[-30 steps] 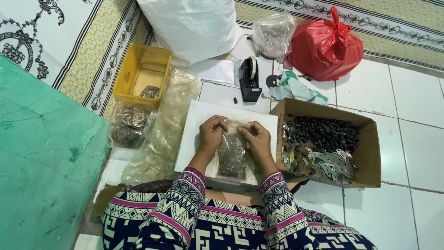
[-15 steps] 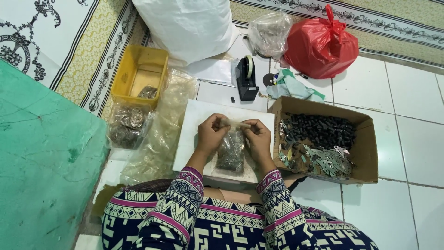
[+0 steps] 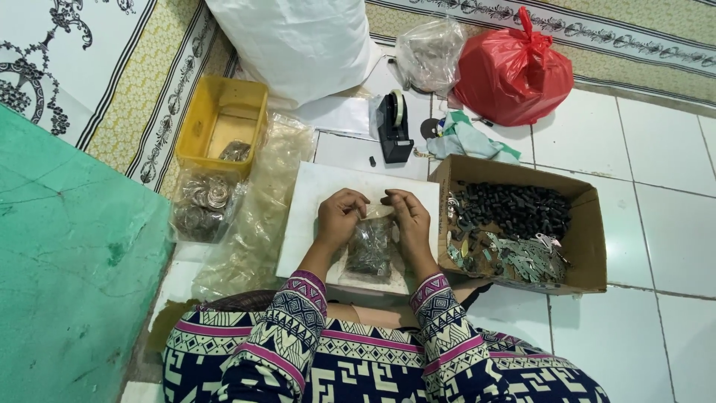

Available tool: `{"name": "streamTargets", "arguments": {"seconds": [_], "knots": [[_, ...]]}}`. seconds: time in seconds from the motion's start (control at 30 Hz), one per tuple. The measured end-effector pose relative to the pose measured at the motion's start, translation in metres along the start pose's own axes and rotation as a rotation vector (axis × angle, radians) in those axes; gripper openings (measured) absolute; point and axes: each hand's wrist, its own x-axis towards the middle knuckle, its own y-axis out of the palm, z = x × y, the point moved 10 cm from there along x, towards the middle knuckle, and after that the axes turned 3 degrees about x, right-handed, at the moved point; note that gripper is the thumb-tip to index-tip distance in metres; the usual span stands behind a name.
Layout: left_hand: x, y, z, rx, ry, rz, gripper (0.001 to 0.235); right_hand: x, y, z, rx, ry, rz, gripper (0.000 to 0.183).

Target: The person is sitting on the floor, sorting and inspecting small silver-colored metal components from a white board into a cardboard box.

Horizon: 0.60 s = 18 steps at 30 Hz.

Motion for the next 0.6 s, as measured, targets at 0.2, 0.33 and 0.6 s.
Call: {"name": "streamTargets", "arguments": {"seconds": [0.2, 0.33, 0.6], "knots": [[-0.004, -0.006, -0.015, 0.061, -0.014, -0.008, 0.02, 0.004, 0.003, -0.003, -0.103, -0.05, 0.085, 0.05], [-0.017, -0.013, -0.03, 0.083, -0.024, -0.095, 0.022, 0.001, 0.003, -0.003, -0.097, -0.067, 0.059, 0.054], [-0.026, -0.008, -0.036, 0.471, -0.16, -0.041, 0.038, -0.006, 0.009, 0.02, -0.471, -0.235, -0.023, 0.053]]}}
